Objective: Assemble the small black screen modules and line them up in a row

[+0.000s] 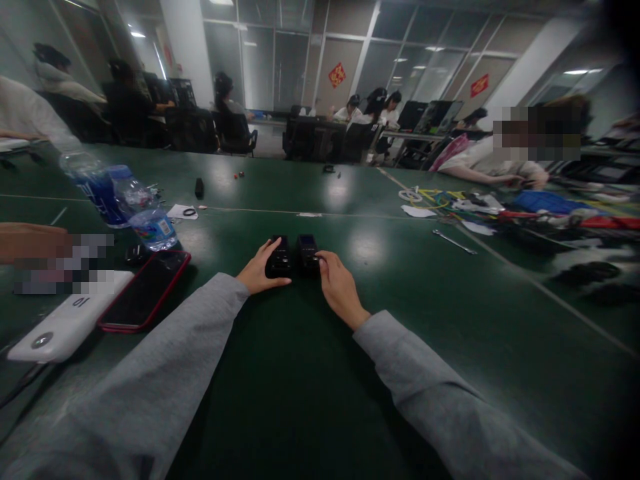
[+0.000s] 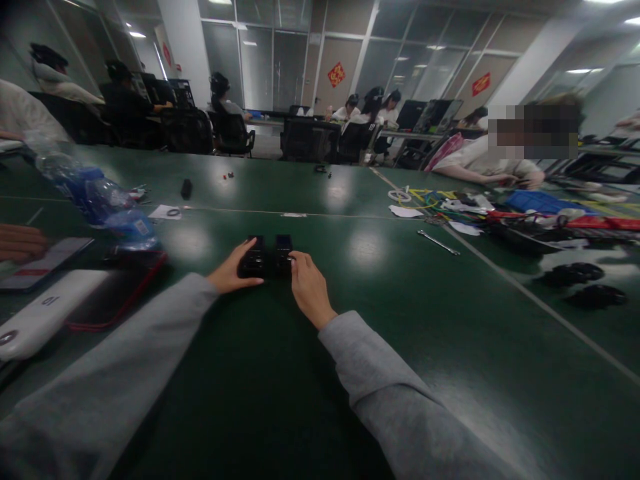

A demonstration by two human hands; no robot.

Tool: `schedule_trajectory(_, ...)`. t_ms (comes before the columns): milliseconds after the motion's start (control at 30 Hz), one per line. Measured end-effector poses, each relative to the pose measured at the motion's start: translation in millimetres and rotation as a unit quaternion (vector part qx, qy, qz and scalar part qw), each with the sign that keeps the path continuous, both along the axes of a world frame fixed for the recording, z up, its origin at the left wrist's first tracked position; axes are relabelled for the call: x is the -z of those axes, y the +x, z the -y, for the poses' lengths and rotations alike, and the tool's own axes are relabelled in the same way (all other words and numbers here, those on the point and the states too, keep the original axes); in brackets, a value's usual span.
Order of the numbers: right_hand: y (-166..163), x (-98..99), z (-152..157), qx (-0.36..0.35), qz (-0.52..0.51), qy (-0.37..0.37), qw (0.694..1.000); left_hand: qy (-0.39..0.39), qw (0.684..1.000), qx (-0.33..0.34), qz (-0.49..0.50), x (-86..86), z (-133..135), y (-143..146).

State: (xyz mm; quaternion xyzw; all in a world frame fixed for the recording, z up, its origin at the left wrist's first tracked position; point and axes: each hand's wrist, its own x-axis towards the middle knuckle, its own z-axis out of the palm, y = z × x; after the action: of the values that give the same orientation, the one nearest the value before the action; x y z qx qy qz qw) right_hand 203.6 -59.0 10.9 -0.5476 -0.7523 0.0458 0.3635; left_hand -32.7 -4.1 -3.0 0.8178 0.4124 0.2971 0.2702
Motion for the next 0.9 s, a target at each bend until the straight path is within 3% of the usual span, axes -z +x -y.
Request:
schedule_trajectory(167,0.6,0.5,-0.7,0.011,-0.006,0.008,1.0,0.025,0.999,-0.021,0.001,0.2,0.8,0.1)
schedule_trajectory(567,-1.7,-3.6,0.3,-0.018,0.003,0.039,0.999,0.207,0.974,-0.078,-0.037,-8.7,11.2,6.4)
schedule_trajectory(900,-1.4,-3.6,1.0,-0.024,0.002,0.042,0.999,0.259,0.957,-0.078,-0.102,-16.3,18.1,8.5)
